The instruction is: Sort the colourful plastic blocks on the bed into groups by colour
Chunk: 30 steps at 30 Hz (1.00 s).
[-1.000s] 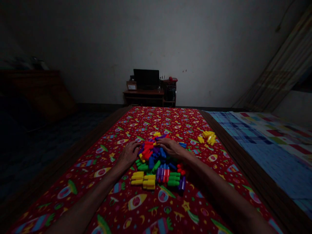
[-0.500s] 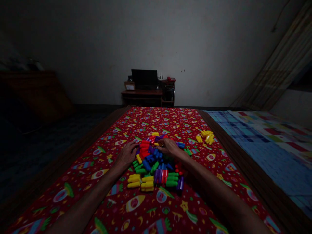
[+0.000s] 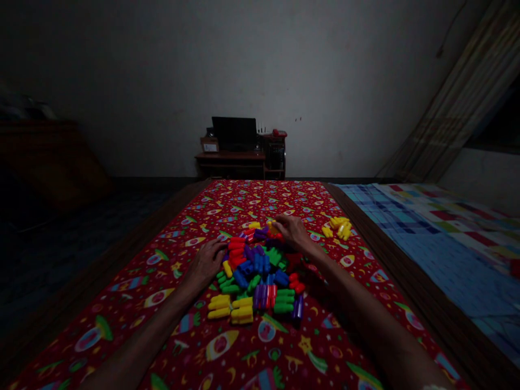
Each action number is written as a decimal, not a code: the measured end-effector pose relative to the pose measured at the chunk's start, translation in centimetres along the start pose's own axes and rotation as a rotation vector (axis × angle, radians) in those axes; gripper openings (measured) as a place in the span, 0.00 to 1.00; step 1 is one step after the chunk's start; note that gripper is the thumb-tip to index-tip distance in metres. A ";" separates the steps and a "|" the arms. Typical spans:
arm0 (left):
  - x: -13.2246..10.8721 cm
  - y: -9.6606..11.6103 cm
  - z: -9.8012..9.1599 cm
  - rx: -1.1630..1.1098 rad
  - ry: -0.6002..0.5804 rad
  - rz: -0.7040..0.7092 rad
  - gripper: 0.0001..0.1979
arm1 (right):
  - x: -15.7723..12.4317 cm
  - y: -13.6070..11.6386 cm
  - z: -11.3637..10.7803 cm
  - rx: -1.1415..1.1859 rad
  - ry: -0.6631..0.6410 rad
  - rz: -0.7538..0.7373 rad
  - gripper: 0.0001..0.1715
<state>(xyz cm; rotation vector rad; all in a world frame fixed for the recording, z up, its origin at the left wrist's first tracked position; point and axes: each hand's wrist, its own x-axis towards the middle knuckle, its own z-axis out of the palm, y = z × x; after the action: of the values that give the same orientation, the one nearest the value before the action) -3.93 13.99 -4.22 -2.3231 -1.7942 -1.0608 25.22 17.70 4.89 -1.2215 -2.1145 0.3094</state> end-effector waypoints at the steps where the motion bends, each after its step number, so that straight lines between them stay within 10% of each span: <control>1: 0.0 0.0 0.0 0.001 -0.001 0.000 0.19 | 0.3 0.8 -1.2 -0.051 0.038 0.030 0.14; 11: 0.0 -0.1 0.0 0.005 -0.004 -0.003 0.19 | -1.7 8.5 -9.5 -0.620 -0.072 0.552 0.16; 21: 0.0 -0.1 0.0 -0.008 0.006 0.006 0.17 | -2.2 9.2 -9.2 -0.559 -0.017 0.468 0.15; 30: 0.0 0.3 -0.2 0.001 -0.008 -0.009 0.19 | -1.9 7.1 -6.7 -0.471 -0.397 0.400 0.14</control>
<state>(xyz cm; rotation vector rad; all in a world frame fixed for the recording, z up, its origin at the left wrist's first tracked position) -3.76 13.75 -3.97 -2.3245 -1.8091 -1.0527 35.06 19.05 5.53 -2.0082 -2.3418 0.2481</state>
